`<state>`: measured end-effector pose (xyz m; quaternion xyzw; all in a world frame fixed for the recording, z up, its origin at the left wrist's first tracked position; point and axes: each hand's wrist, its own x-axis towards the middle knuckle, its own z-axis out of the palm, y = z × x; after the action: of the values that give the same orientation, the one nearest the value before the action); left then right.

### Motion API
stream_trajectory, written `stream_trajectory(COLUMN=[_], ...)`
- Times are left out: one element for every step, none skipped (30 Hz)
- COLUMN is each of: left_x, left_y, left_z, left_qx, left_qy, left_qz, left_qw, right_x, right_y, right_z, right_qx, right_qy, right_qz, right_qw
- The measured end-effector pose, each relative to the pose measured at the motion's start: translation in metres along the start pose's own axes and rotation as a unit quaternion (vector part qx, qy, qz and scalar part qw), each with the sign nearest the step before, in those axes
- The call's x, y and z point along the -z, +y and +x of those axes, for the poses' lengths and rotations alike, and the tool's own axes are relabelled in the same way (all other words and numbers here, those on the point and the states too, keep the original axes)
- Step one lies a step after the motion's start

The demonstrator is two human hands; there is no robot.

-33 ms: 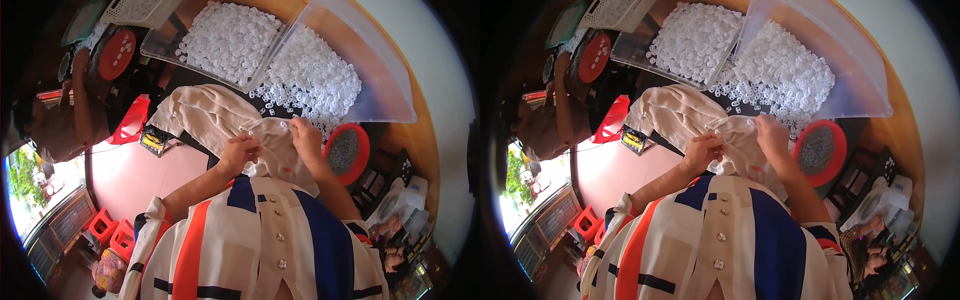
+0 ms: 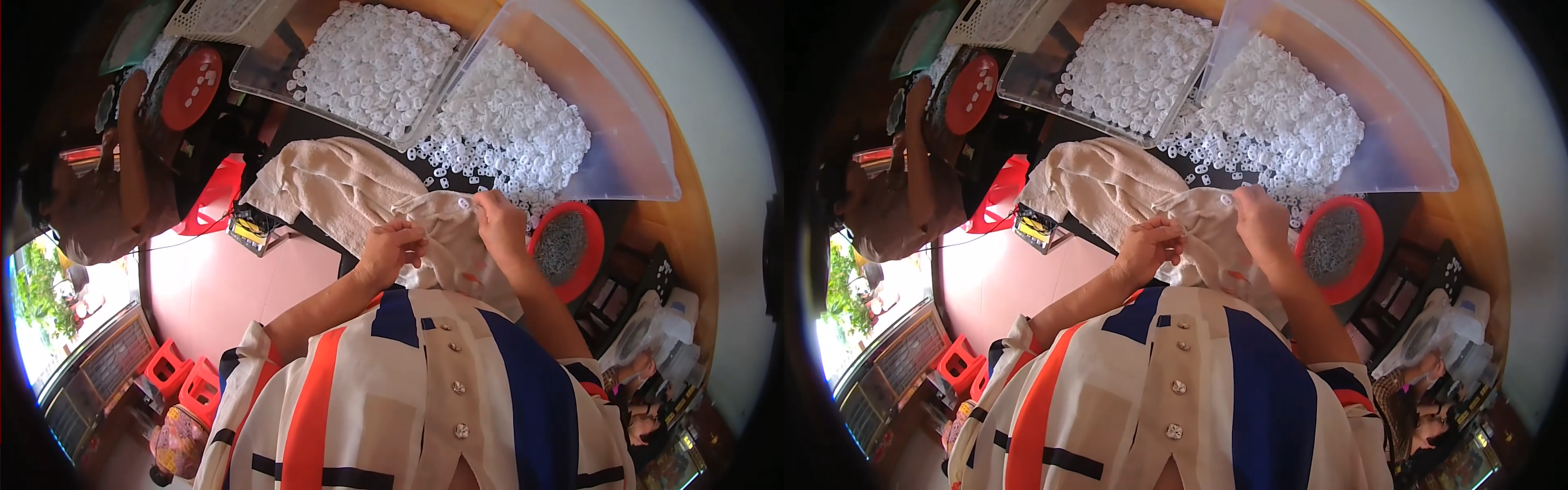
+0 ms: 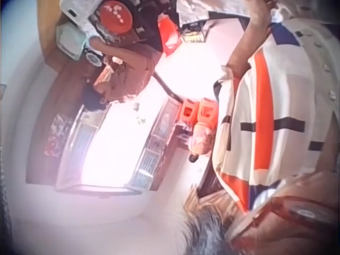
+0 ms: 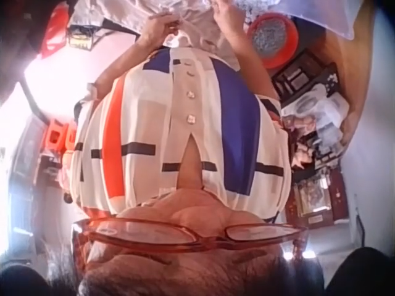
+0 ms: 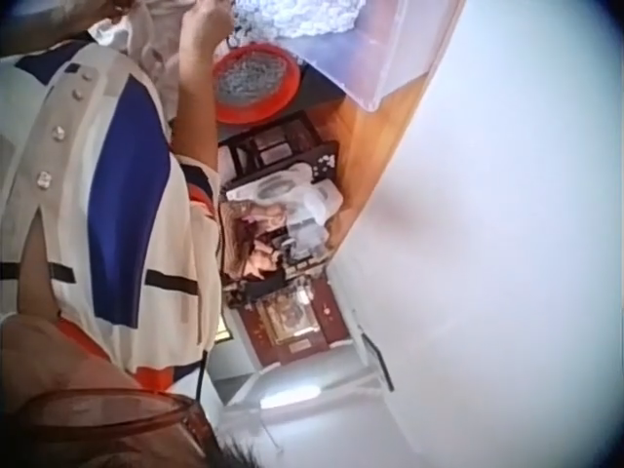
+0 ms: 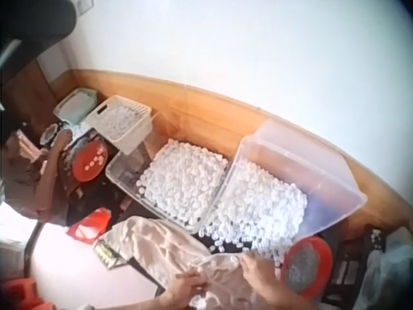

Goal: Assembling small white plastic rings by inserting grey center components at a manual workstation.

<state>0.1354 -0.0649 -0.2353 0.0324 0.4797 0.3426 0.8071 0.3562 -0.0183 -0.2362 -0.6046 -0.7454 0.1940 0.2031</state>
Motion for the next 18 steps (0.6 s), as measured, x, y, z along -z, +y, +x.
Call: stream_trajectory(left_x=[0.000, 0.000, -0.001, -0.003, -0.004, -0.004, -0.004, -0.003, -0.003, -0.002, -0.003, -0.004, -0.004, -0.007, -0.008, -0.007, -0.007, -0.007], left_y=[-0.001, -0.001, -0.002, -0.003, -0.004, -0.005, -0.006, -0.007, -0.007, -0.007, -0.006, -0.005, -0.003, 0.002, 0.005, 0.007, 0.009, 0.010], left_z=[-0.001, -0.002, -0.002, -0.002, -0.003, -0.003, -0.004, -0.004, -0.005, -0.005, -0.006, -0.007, -0.008, -0.010, -0.011, -0.010, -0.008, -0.007], left_qx=[-0.001, 0.002, 0.005, 0.004, 0.000, -0.005, -0.006, -0.005, -0.005, -0.006, -0.004, -0.002, -0.002, 0.000, 0.001, 0.002, -0.005, -0.013], left_qy=[0.003, 0.006, 0.010, 0.010, 0.009, 0.007, 0.008, 0.011, 0.013, 0.015, 0.014, 0.013, 0.014, 0.014, 0.014, 0.015, 0.010, 0.005], left_qz=[-0.002, 0.000, 0.001, 0.001, 0.006, 0.011, 0.010, 0.016, 0.021, 0.020, 0.019, 0.017, 0.017, 0.022, 0.027, 0.027, 0.026, 0.025], left_qw=[1.000, 1.000, 1.000, 1.000, 1.000, 1.000, 1.000, 1.000, 1.000, 1.000, 1.000, 1.000, 1.000, 1.000, 1.000, 1.000, 1.000, 1.000], right_x=[0.002, 0.003, 0.001, -0.001, -0.002, -0.003, -0.003, -0.004, -0.004, -0.005, -0.004, -0.005, -0.005, -0.004, -0.002, 0.002, 0.005, 0.006], right_y=[-0.002, -0.002, 0.001, 0.004, 0.007, 0.008, 0.008, 0.009, 0.010, 0.010, 0.011, 0.011, 0.011, 0.009, 0.007, 0.005, 0.001, -0.001], right_z=[0.004, 0.007, 0.010, 0.013, 0.015, 0.018, 0.020, 0.022, 0.024, 0.026, 0.027, 0.028, 0.029, 0.030, 0.031, 0.030, 0.030, 0.027], right_qx=[0.045, 0.089, 0.089, 0.129, 0.170, 0.171, 0.177, 0.186, 0.188, 0.187, 0.185, 0.186, 0.172, 0.160, 0.160, 0.133, 0.107, 0.108], right_qy=[-0.019, -0.037, -0.036, -0.063, -0.090, -0.090, -0.106, -0.122, -0.123, -0.131, -0.140, -0.141, -0.145, -0.149, -0.150, -0.169, -0.187, -0.187], right_qz=[0.000, -0.002, -0.002, -0.027, -0.052, -0.051, -0.070, -0.087, -0.086, -0.092, -0.100, -0.099, -0.115, -0.130, -0.130, -0.159, -0.187, -0.185], right_qw=[0.999, 0.995, 0.995, 0.989, 0.980, 0.980, 0.976, 0.971, 0.971, 0.969, 0.968, 0.967, 0.967, 0.967, 0.967, 0.964, 0.959, 0.959])
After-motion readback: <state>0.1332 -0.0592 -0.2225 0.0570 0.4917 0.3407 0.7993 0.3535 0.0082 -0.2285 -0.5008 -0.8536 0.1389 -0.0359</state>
